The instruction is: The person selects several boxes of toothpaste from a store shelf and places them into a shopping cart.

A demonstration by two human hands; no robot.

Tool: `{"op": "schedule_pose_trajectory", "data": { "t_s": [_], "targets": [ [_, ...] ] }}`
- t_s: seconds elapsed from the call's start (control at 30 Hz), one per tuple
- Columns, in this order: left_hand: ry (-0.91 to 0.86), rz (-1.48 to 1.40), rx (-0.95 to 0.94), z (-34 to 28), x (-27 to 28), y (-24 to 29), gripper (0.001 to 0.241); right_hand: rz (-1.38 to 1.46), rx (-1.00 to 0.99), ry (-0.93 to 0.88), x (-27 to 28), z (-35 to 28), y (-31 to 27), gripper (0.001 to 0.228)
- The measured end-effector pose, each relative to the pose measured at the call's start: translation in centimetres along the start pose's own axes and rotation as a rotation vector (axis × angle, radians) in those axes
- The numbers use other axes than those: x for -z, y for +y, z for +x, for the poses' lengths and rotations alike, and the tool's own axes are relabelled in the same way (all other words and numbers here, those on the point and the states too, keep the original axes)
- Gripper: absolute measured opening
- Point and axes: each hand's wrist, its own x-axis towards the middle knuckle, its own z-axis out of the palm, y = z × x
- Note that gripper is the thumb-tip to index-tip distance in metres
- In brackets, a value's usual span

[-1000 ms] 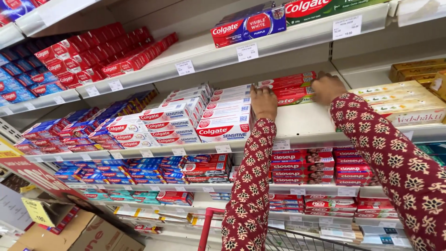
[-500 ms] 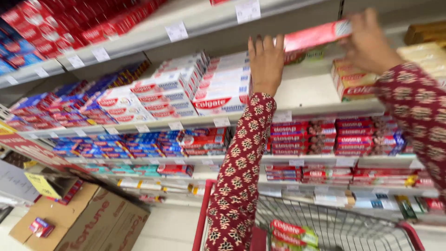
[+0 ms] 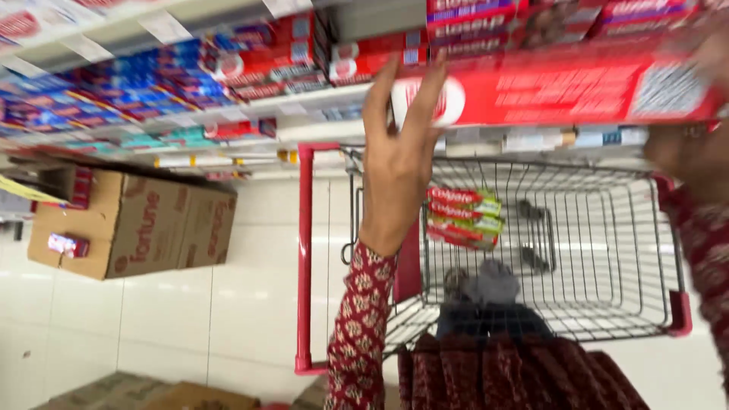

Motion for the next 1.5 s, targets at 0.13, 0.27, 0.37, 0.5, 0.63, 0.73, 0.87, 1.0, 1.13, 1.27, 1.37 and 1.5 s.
{"op": "schedule_pose_trajectory", "data": {
  "t_s": [0.13,0.27,0.37,0.5,0.63,0.73,0.87,1.0,1.13,1.27,1.37,1.5],
  "targets": [
    [-0.149,-0.152,0.239,-10.5,-5.0,-5.1,0.061,0.071,-0.036,-0.003,-5.0,-3.5,-5.4,0.043],
    [-0.353,-0.338,0.659,-21.3,-10.1,-9.6,0.051,0.303,-0.292,-0.211,-12.4,-12.6,-6.3,0.048],
    [-0.374,-0.328,0.692,-29.9,-13.8,-12.5,0.048,0.431,-0.447,-0.319,-17.4,-19.8,-6.0,0.05],
    [-0.509,-0.298,1.041,-40.3,-19.1,-15.8,0.05,0.663,-0.917,-0.581,-23.8,-29.6,-4.9,0.045],
    [-0.547,-0.216,1.15,-49.6,-24.0,-18.6,0.064,0.568,-0.921,-0.643,-27.7,-37.0,-4.1,0.048],
    [-0.582,-0.151,1.174,-51.6,-25.1,-19.1,0.069,0.475,-1.095,-0.851,-29.9,-40.2,-3.9,0.052],
    [-0.558,-0.166,1.212,-50.1,-25.5,-19.4,0.075,0.46,-1.26,-0.855,-32.0,-41.9,-3.5,0.057],
    [-0.533,-0.125,1.222,-46.2,-27.0,-20.7,0.073,0.414,-1.189,-0.782,-34.4,-41.0,-1.4,0.059],
    [-0.371,-0.242,1.167,-41.5,-28.7,-22.5,0.051,0.398,-1.308,-0.841,-36.0,-35.7,0.7,0.067],
    [-0.399,-0.164,1.069,-37.0,-30.2,-23.9,0.043,0.52,-1.173,-0.702,-37.2,-31.7,2.2,0.067],
    [-0.347,-0.119,0.977,-35.5,-31.1,-24.5,0.056,0.536,-1.095,-0.713,-37.2,-28.8,2.4,0.074],
    [-0.323,-0.216,1.032,-33.4,-29.8,-22.5,0.066,0.61,-1.137,-0.793,-33.3,-22.5,-1.3,0.079]
  ]
}}
